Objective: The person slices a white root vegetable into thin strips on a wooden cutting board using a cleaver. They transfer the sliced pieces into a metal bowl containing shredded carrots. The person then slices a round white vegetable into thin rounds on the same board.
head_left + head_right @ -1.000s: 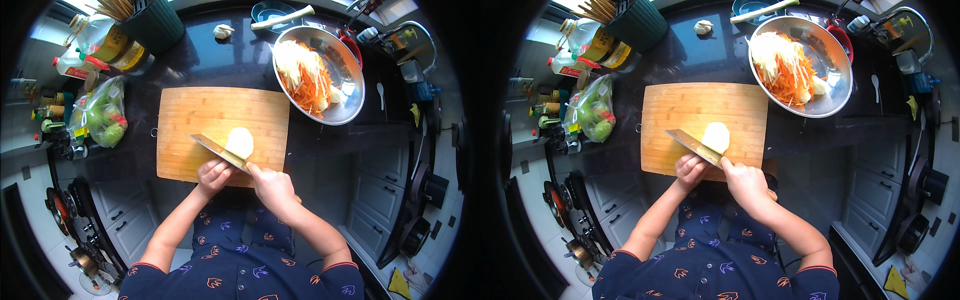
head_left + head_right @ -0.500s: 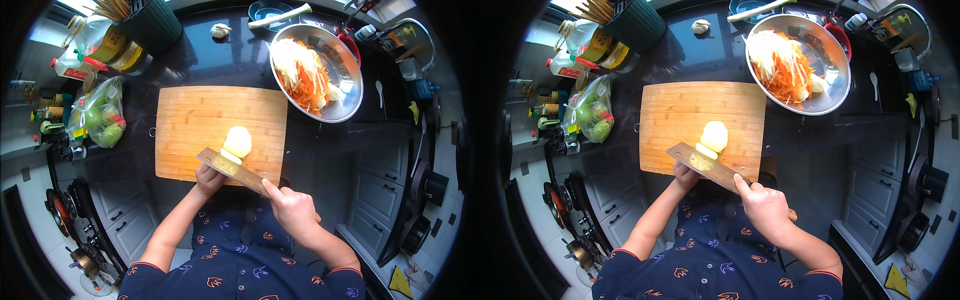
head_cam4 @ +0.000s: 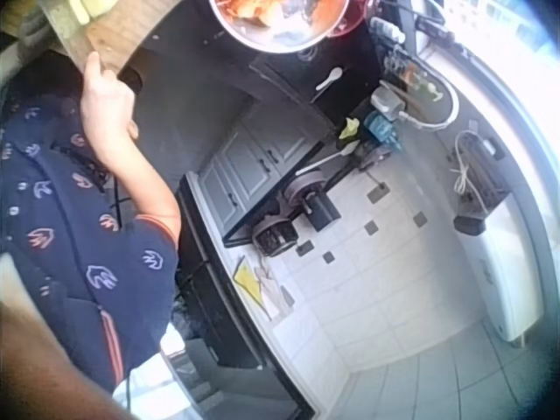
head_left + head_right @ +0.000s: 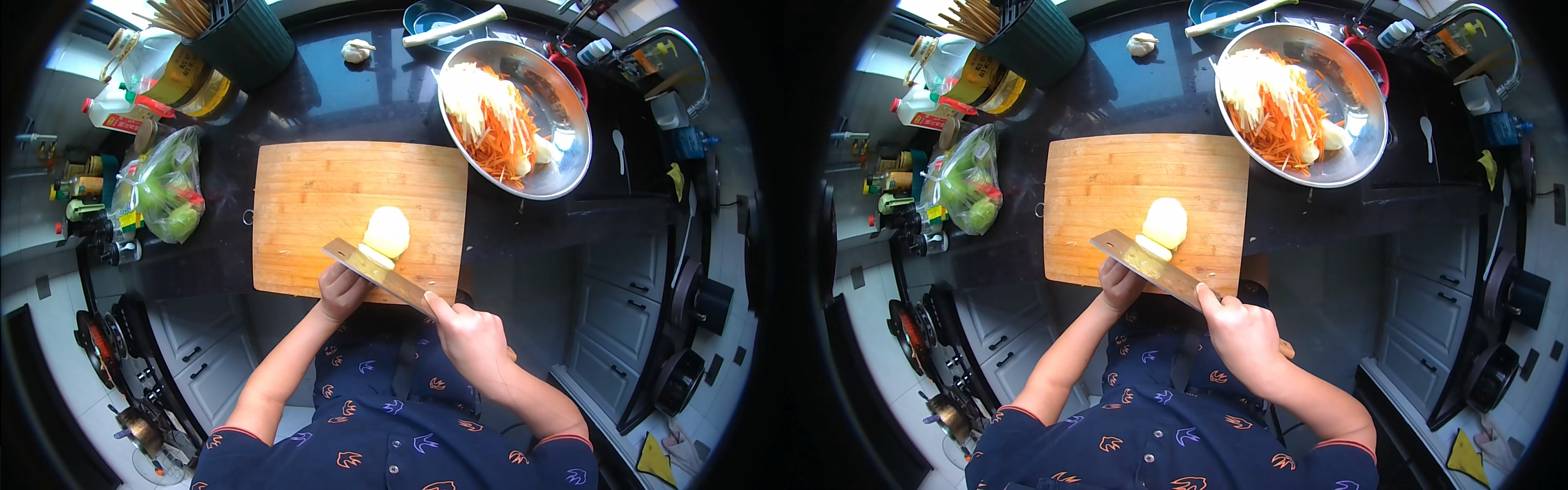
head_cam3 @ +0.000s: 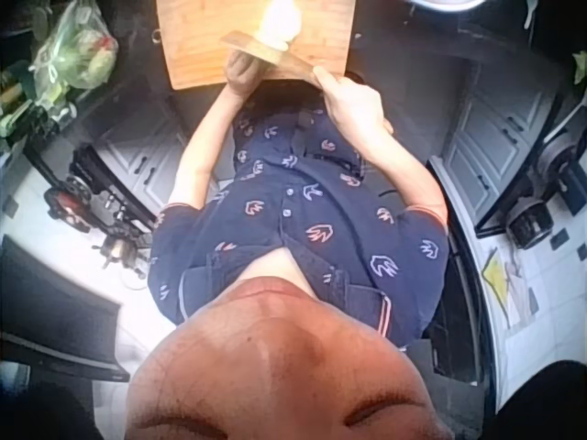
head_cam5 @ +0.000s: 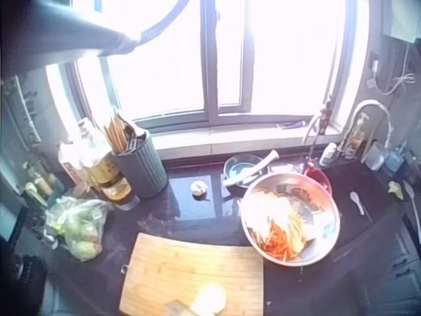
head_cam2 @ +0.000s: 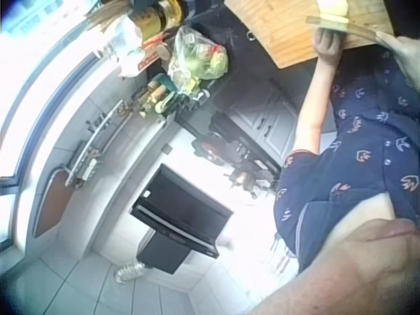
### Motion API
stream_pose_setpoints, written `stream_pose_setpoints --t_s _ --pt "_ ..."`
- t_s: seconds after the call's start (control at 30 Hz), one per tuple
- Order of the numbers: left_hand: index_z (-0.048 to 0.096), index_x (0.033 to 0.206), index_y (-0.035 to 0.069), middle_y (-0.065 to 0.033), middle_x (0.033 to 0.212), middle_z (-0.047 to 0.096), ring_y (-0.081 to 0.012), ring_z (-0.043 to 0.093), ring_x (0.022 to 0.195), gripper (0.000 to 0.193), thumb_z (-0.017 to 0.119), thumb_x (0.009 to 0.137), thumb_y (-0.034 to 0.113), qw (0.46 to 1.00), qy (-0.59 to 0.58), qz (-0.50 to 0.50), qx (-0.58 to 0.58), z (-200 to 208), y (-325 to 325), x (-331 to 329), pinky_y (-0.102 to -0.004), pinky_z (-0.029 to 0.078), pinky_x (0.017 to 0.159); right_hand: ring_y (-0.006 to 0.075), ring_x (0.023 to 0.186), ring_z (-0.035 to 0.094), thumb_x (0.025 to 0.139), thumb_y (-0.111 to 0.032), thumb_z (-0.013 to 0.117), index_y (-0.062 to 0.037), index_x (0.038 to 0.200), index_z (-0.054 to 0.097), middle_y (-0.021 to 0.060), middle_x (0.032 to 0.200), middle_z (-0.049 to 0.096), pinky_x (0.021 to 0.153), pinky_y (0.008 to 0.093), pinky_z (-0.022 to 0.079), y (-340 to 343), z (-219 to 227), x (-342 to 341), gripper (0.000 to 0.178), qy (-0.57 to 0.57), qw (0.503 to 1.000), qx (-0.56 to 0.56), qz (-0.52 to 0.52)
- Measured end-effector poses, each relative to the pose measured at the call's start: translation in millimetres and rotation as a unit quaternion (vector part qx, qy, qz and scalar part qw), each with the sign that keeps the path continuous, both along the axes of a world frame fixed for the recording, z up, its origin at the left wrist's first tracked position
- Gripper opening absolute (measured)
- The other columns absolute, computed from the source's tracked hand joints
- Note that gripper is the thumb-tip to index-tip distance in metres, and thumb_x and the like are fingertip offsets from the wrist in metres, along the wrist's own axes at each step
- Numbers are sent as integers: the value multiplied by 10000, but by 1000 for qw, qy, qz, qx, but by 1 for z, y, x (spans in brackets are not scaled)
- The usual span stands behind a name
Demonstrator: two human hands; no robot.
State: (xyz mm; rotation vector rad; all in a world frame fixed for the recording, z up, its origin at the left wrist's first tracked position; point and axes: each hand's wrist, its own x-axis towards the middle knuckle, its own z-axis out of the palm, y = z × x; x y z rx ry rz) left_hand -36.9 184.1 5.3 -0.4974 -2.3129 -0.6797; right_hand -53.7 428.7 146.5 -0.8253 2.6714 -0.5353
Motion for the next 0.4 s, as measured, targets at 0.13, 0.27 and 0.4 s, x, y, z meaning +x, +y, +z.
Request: stream_pose_setpoints --t_s 0.13,0.27,0.4 --pt "719 896 13 -93 894 688 -291 677 776 202 791 709 1 1000 -4 -9 -3 -3 -1 2 -362 570 654 275 546 677 801 -39 642 -51 1161 636 117 635 621 494 376 554 -6 -4 -7 360 -11 1000 -1 10" --pt "719 882 36 -77 900 697 -275 672 767 209 819 699 31 1000 -1 -19 0 -3 -2 2 -359 573 662 302 577 696 824 -48 623 -51 1136 626 140 657 651 507 388 563 -17 -17 -12 313 -25 1000 -1 9" --pt "736 889 87 -50 978 705 -262 682 893 198 835 720 55 1000 -16 -20 -6 -8 -3 7 -344 578 733 320 592 706 828 -44 619 -49 1123 618 157 683 675 524 401 574 -29 -36 -23 295 -28 999 14 25"
